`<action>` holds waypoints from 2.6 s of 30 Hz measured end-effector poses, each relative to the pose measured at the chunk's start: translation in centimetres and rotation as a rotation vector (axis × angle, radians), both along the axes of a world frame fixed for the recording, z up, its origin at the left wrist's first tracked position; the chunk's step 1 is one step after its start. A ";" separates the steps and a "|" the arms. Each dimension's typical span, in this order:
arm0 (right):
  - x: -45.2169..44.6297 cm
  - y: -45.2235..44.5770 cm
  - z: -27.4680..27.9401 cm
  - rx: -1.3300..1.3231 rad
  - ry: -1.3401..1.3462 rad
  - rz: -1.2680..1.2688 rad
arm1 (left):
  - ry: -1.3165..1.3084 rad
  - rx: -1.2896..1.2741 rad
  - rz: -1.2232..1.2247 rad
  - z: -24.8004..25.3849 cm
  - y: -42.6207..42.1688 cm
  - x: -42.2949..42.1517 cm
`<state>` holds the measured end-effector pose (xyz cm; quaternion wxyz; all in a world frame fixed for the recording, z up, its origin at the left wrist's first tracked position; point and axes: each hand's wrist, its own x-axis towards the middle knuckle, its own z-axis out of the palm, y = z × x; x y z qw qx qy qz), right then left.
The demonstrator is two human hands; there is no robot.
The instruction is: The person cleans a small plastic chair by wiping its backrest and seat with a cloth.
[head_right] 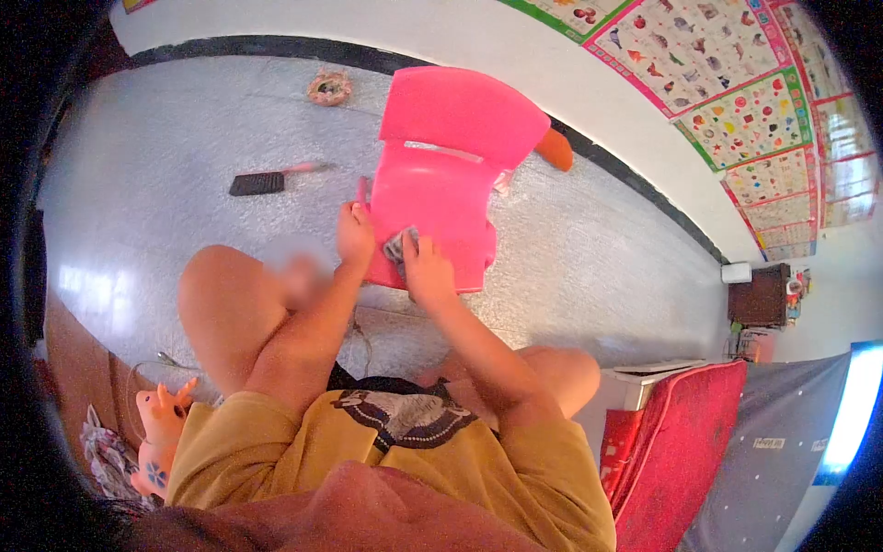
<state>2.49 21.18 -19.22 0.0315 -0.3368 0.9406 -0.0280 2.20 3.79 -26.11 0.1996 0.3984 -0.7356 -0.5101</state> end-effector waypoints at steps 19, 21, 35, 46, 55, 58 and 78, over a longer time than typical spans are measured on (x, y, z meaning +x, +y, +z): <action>-0.3 7.7 2.2 0.162 -0.040 -0.277 | -0.277 -0.869 -0.359 4.3 4.5 2.4; -3.1 7.2 1.4 -0.058 -0.177 -0.584 | -0.256 -0.871 -0.379 3.6 4.9 2.7; -7.2 4.5 -0.8 -0.114 -0.098 -0.496 | -0.214 -0.932 -0.310 3.9 4.8 2.4; -5.4 6.1 -0.8 -0.096 0.209 -0.214 | -0.246 -0.917 -0.331 3.6 4.7 2.1; -9.6 4.1 -5.0 -0.145 0.019 -0.446 | -0.196 -0.876 -0.335 3.9 4.7 2.3; -4.5 3.7 -1.3 -0.014 0.001 -0.230 | -0.204 -0.876 -0.324 3.8 4.8 2.1; -5.9 2.7 -5.4 -0.107 -0.023 -0.350 | -0.164 -0.854 -0.331 3.7 4.5 2.0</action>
